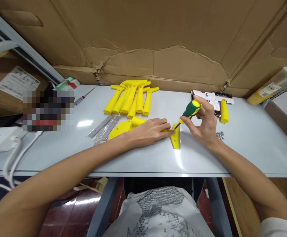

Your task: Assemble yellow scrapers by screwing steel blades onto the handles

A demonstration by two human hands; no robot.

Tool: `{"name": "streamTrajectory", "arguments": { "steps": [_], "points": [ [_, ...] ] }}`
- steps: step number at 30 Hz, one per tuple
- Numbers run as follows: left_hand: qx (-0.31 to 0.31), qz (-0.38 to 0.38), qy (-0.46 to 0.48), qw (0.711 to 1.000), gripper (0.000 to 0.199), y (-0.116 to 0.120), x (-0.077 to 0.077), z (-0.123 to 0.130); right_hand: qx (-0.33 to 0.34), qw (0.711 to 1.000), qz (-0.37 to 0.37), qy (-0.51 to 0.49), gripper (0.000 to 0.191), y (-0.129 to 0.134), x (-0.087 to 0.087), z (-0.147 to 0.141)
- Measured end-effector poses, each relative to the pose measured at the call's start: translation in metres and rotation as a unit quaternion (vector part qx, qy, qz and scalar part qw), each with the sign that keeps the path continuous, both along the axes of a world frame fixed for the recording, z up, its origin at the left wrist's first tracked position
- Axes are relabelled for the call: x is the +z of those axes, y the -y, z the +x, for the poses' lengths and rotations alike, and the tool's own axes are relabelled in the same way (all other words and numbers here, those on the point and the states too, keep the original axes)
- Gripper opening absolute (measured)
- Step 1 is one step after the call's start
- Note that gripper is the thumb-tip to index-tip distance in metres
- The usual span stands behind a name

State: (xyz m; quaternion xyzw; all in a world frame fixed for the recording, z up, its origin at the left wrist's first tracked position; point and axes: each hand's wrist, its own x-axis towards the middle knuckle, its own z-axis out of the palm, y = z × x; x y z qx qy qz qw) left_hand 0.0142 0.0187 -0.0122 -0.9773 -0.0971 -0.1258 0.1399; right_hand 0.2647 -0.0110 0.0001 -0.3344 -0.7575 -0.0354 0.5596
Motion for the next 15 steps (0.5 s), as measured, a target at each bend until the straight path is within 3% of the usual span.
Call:
{"name": "streamTrajectory", "arguments": {
  "steps": [4, 10, 15],
  "points": [
    [-0.009, -0.002, 0.005, 1.000, 0.028, 0.000, 0.000, 0.000, -0.009, 0.999, -0.016, -0.049, 0.068, -0.002, 0.002, 0.005],
    [-0.008, -0.020, 0.012, 1.000, 0.027, -0.001, 0.001, -0.001, 0.110, 0.974, -0.161, -0.115, 0.067, -0.013, 0.004, 0.014],
    [-0.001, -0.024, 0.011, 1.000, 0.026, -0.001, -0.001, 0.000, 0.147, 0.963, -0.188, -0.126, 0.066, -0.017, -0.003, 0.013]
  ]
}}
